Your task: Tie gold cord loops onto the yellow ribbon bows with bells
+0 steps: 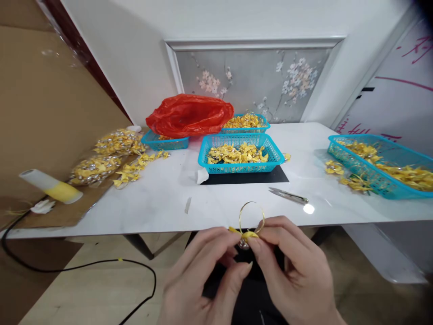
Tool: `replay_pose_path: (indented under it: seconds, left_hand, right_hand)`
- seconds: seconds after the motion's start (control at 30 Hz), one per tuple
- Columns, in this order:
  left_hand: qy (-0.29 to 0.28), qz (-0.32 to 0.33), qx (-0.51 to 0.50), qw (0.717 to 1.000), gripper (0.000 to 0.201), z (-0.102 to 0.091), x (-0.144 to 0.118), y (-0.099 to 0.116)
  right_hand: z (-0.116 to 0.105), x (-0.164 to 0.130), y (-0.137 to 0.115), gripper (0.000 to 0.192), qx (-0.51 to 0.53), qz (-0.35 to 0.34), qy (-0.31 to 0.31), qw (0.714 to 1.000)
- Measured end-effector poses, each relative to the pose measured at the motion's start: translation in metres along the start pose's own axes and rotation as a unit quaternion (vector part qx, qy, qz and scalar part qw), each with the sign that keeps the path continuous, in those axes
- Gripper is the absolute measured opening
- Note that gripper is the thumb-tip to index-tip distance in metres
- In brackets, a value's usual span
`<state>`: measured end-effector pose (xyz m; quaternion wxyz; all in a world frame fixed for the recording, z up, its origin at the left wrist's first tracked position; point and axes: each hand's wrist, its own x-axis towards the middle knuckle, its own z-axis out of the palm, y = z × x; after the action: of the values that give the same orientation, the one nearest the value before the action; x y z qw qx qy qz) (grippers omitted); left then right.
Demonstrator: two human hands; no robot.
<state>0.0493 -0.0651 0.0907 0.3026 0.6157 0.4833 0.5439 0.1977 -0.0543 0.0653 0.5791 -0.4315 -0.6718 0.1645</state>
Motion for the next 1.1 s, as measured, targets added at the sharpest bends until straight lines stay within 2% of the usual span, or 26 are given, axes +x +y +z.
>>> replay_pose_path:
  seconds: [0.13, 0.23, 0.3, 0.4, 0.53, 0.63, 0.73, 0.93, 1.1]
  left_hand:
    - [-0.070, -0.081, -0.130, 0.986, 0.023, 0.001, 0.007, 0.000]
    - [-0.105, -0.163, -0.192, 0.962, 0.017, -0.002, 0.015, -0.003]
    - [-0.098, -0.195, -0.210, 0.953, 0.010, -0.003, 0.018, -0.008]
    - [-0.080, -0.214, -0.222, 0.948, 0.007, -0.002, 0.020, -0.016]
    - [-0.063, -0.194, -0.187, 0.961, 0.007, 0.001, 0.019, -0.015]
    - [-0.031, -0.172, -0.167, 0.970, 0.015, 0.005, 0.017, -0.007]
    - [-0.011, -0.162, -0.178, 0.971, 0.025, 0.007, 0.012, 0.000]
    - [-0.016, -0.094, -0.150, 0.984, 0.020, 0.010, 0.006, -0.002]
    - [-0.036, -0.067, -0.153, 0.985, 0.023, 0.005, 0.009, -0.008]
  right_hand:
    - [0.011, -0.004, -0.001, 0.027, -0.045, -0.089, 0.045, 0.994]
    - [0.014, -0.005, -0.003, 0.034, -0.052, -0.142, 0.039, 0.988]
    - [0.011, -0.004, -0.003, 0.033, -0.029, -0.143, 0.016, 0.989]
    - [0.001, -0.001, -0.002, 0.022, -0.003, -0.081, -0.008, 0.997]
    - [-0.005, 0.006, 0.001, 0.010, -0.009, -0.003, 0.018, 1.000]
    - [-0.002, 0.009, 0.000, 0.007, 0.017, 0.012, -0.023, 1.000]
    - [0.001, 0.010, -0.002, 0.016, 0.045, 0.024, -0.039, 0.998]
    - [0.000, 0.009, 0.002, 0.013, 0.083, 0.081, -0.052, 0.992]
    - [0.000, 0.013, 0.004, 0.017, 0.096, 0.124, -0.080, 0.984]
